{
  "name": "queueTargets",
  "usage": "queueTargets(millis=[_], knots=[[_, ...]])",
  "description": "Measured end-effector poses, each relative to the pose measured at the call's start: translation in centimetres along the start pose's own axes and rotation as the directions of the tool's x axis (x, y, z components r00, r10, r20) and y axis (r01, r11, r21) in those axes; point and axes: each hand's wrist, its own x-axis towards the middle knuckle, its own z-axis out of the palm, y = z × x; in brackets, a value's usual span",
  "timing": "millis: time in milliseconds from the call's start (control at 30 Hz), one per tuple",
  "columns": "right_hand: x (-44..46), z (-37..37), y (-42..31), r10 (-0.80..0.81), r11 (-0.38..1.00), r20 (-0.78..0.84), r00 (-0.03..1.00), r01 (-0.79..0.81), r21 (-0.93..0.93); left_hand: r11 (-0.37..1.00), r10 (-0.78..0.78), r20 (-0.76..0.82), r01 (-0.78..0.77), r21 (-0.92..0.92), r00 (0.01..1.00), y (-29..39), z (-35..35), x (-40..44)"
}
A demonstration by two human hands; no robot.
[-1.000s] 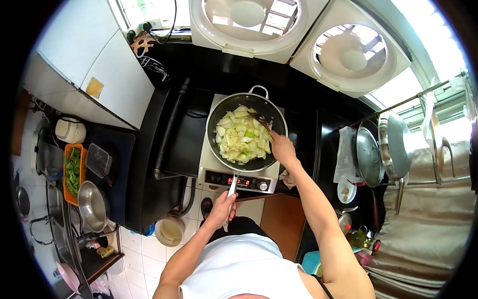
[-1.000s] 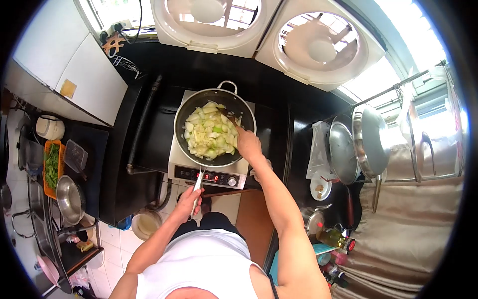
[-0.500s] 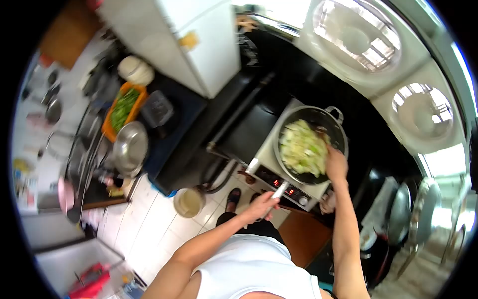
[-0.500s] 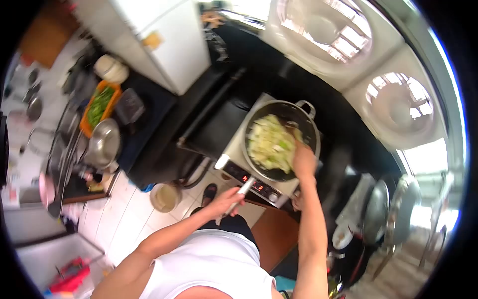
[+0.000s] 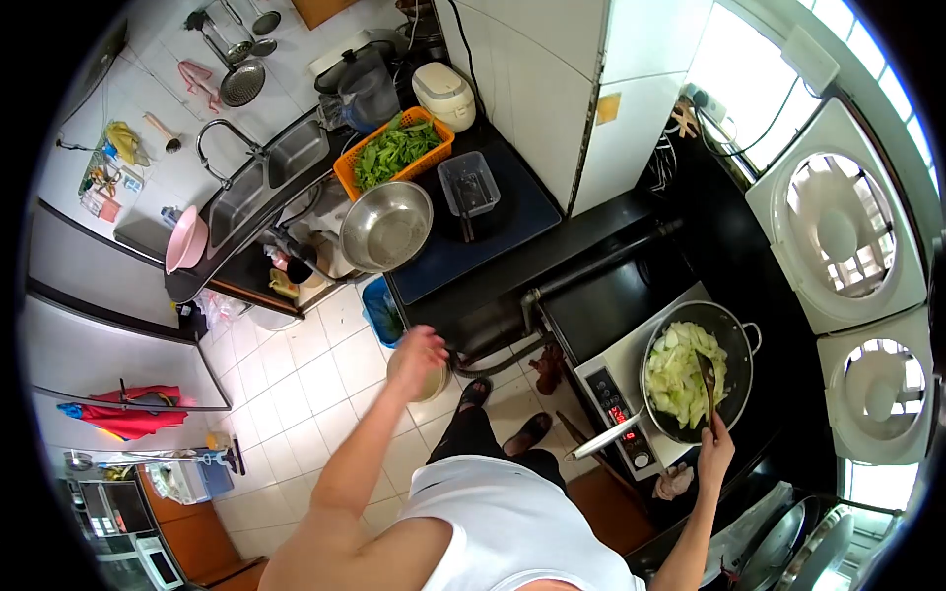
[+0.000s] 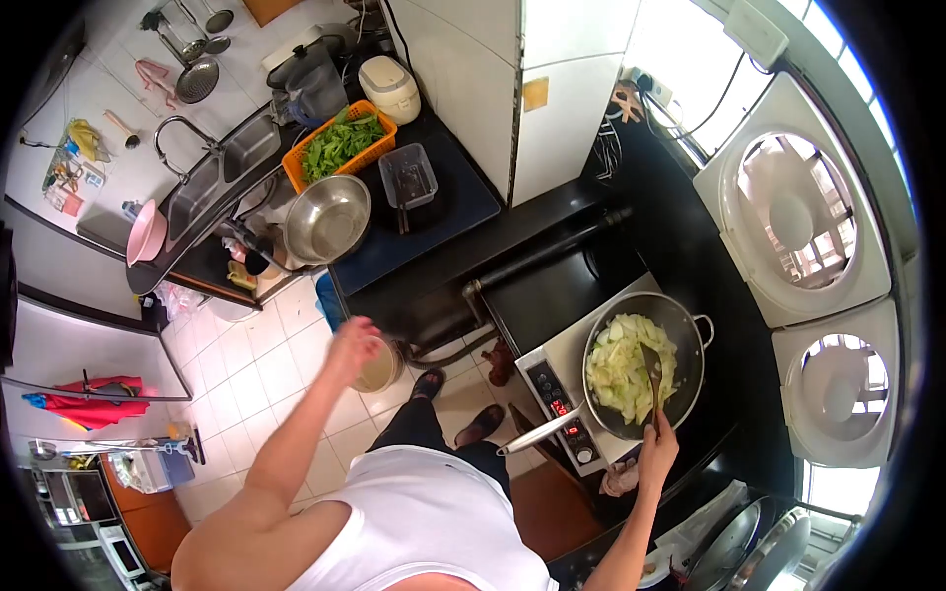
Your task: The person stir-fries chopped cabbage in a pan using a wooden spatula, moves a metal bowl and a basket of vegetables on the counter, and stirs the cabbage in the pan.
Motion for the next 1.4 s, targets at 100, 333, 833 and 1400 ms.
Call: queueTargets(millis=[100,333,833,1400], knots=[[-1.5,0.4,-0.1,0.078,0.992,-0.043,0.996,-0.073,0.102,0.986,0.037,-0.073,-0.049,-0.157,0.997,6.4,-2.8,5.3],[-3.9,4.3,-3.1,0.188,0.968,-0.092,0.978,-0.169,0.185,0.999,0.048,0.124,-0.050,0.010,0.991,13.3,-2.4,11.5],[-8.2,10.1,-6.2,0.265,0.950,-0.249,0.931,-0.209,0.230,0.992,0.015,0.262,-0.047,0.118,0.965,16.0,2.8,14.3],[-8.7,9.8,-8.6,0.346,0.905,-0.293,0.891,-0.236,0.353,0.979,0.155,-0.065,-0.144,0.143,0.986,23.0,-4.1,29.1]])
